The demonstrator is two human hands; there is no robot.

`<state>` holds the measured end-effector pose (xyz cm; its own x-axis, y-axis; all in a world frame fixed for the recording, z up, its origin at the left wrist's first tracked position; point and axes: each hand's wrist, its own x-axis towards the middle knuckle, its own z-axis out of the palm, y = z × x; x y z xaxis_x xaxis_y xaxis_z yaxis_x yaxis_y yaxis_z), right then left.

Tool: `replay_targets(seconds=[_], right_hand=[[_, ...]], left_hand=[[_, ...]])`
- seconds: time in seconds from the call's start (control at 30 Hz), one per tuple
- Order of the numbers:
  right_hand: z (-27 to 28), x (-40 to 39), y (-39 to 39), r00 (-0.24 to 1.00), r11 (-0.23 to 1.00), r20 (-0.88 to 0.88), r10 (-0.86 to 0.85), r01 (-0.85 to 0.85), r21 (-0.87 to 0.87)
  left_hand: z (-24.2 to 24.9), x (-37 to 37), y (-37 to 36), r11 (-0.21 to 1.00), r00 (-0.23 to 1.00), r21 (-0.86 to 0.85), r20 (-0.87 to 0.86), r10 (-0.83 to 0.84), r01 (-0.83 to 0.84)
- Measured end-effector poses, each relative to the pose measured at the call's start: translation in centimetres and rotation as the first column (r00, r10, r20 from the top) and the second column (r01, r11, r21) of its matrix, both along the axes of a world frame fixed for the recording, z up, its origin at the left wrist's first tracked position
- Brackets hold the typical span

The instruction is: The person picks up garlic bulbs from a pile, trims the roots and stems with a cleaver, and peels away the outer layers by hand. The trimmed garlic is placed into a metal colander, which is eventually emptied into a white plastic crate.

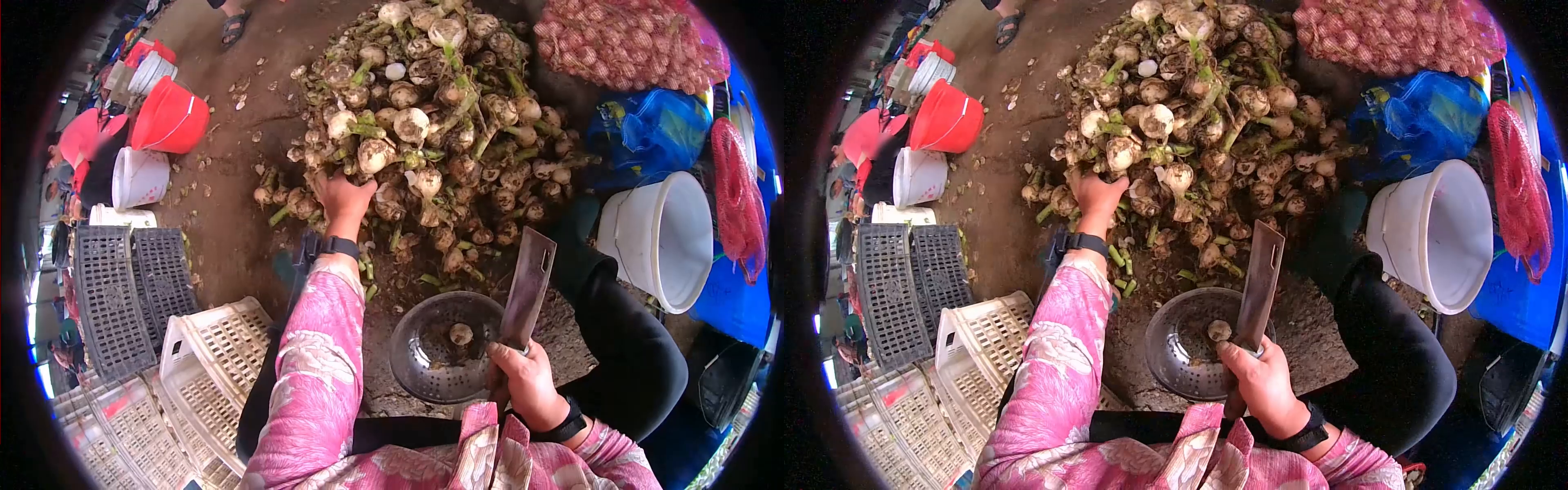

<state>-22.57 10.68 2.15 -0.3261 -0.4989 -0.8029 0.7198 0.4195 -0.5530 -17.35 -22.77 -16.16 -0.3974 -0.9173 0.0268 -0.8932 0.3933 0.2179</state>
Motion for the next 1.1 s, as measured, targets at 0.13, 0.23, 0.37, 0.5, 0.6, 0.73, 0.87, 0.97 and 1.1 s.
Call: replay_targets(seconds=[0.13,0.23,0.37,0.5,0.6,0.73,0.87,0.97,1.1], right_hand=[[-0.1,1.0,0.9,0.997,0.997,-0.058,0.046,-0.049,-0.066],[1.1,1.5,1.1,0.996,0.993,-0.082,0.046,-0.054,-0.107],[2.0,1.8,2.1,0.986,0.987,-0.167,0.016,-0.042,-0.152],[1.1,0.9,3.2,0.899,0.989,-0.438,-0.011,-0.055,-0.138],[0.8,0.0,3.7,0.467,0.971,-0.86,0.204,-0.207,0.118],[2.4,1.6,3.5,0.024,0.934,-0.981,0.193,-0.311,0.176],[3.3,4.3,4.0,-0.14,0.793,-0.983,0.121,-0.582,0.18],[3.7,5.4,3.8,-0.188,0.741,-0.981,0.036,-0.654,0.153],[2.8,5.7,3.2,-0.151,0.759,-0.988,0.027,-0.64,0.118]], left_hand=[[2.5,1.6,1.1,0.952,0.98,0.292,-0.197,-0.036,0.094],[0.9,2.0,2.4,0.97,0.928,0.228,-0.335,0.161,-0.086],[4.0,1.9,5.4,0.544,0.51,0.805,-0.579,0.636,0.236],[10.8,3.2,9.9,0.519,0.459,0.719,-0.694,0.554,0.462],[16.9,5.8,14.5,0.566,0.486,0.553,-0.827,0.284,0.611],[23.0,8.3,21.3,0.556,0.266,0.373,-0.927,0.266,0.743],[22.8,11.0,23.2,0.552,0.351,0.5,-0.865,0.359,0.667],[22.0,12.5,24.8,0.604,0.374,0.479,-0.877,0.3,0.638],[21.2,14.2,25.2,0.473,0.246,0.474,-0.85,0.466,0.743]])
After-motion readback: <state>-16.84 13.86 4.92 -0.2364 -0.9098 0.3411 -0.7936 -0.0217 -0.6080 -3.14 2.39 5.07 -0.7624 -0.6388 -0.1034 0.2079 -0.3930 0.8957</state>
